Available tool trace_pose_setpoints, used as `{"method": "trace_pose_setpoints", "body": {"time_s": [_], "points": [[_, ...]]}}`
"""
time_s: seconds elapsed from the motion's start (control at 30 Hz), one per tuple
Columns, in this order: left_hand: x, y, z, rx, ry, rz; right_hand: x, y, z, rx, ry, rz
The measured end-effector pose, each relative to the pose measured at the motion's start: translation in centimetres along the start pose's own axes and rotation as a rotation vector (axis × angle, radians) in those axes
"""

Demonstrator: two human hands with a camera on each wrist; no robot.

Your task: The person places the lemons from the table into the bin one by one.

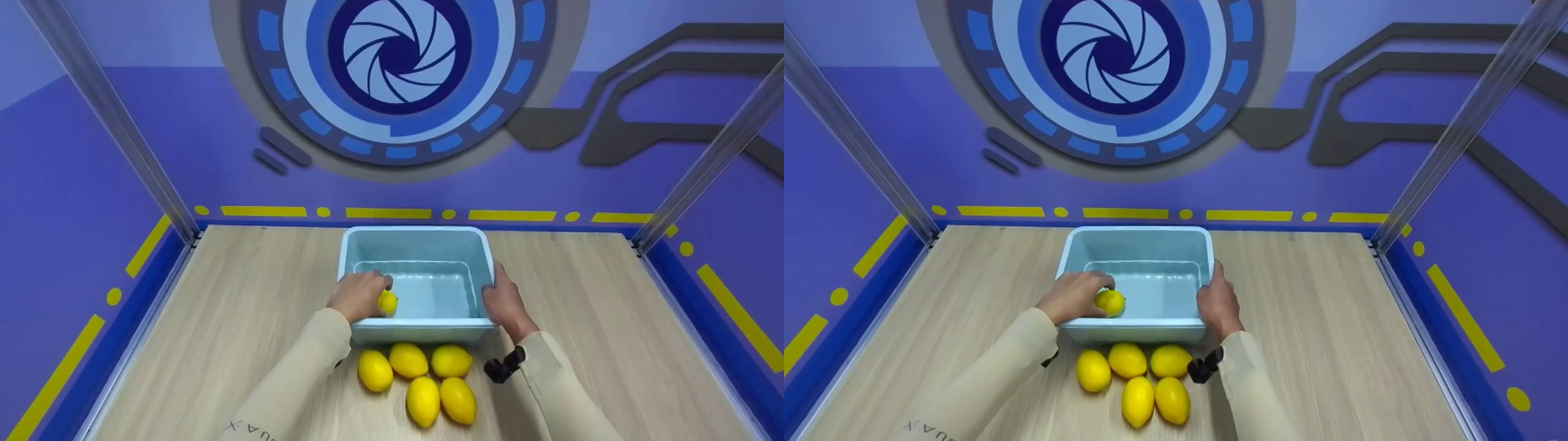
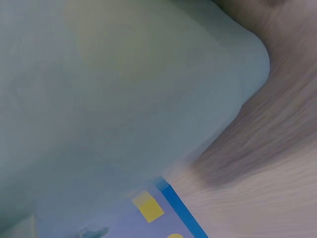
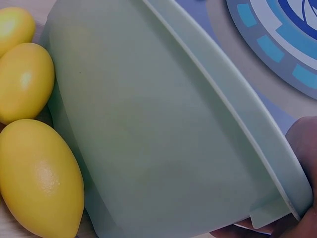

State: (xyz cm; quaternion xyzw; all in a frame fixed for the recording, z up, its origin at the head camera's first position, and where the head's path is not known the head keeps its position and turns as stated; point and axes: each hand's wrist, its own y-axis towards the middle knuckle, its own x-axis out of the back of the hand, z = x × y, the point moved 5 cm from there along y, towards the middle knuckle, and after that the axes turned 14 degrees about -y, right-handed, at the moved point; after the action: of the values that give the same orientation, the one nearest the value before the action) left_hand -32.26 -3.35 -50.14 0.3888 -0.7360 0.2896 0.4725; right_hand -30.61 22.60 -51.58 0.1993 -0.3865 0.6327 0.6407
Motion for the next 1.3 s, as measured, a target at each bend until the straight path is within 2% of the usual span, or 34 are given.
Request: {"method": "trace_pose_setpoints", "body": {"time_s": [0.23, 0.4, 0.67, 0.8, 1.0, 1.3], "points": [[0.0, -0.1, 0.0, 0.018, -0.009, -0.003, 0.0, -0.1, 0.0, -0.001, 0.002, 0.008], [0.2, -0.2, -0.1, 0.016, -0.027, -0.030, 0.0, -0.2, 0.0, 0.012, 0.008, 0.005], [0.5, -0.2, -0.2, -0.068, -0.050, -0.076, 0.2, -0.1, -0.1, 0.034, -0.010, -0.031], [0.9, -0.5, 0.0, -0.091, -0.091, -0.094, 0.1, 0.1, 0.1, 0.031, 0.008, -0.031], [1.6, -1.0, 0.0, -0.114, -0.158, -0.100, 0.0, 0.1, 0.1, 0.037, -0.003, -0.022], [2.2, -1.3, -0.4, -0.104, -0.153, -0.083, 0.1, -0.1, 0.0, 0.032, 0.006, -0.011]]}}
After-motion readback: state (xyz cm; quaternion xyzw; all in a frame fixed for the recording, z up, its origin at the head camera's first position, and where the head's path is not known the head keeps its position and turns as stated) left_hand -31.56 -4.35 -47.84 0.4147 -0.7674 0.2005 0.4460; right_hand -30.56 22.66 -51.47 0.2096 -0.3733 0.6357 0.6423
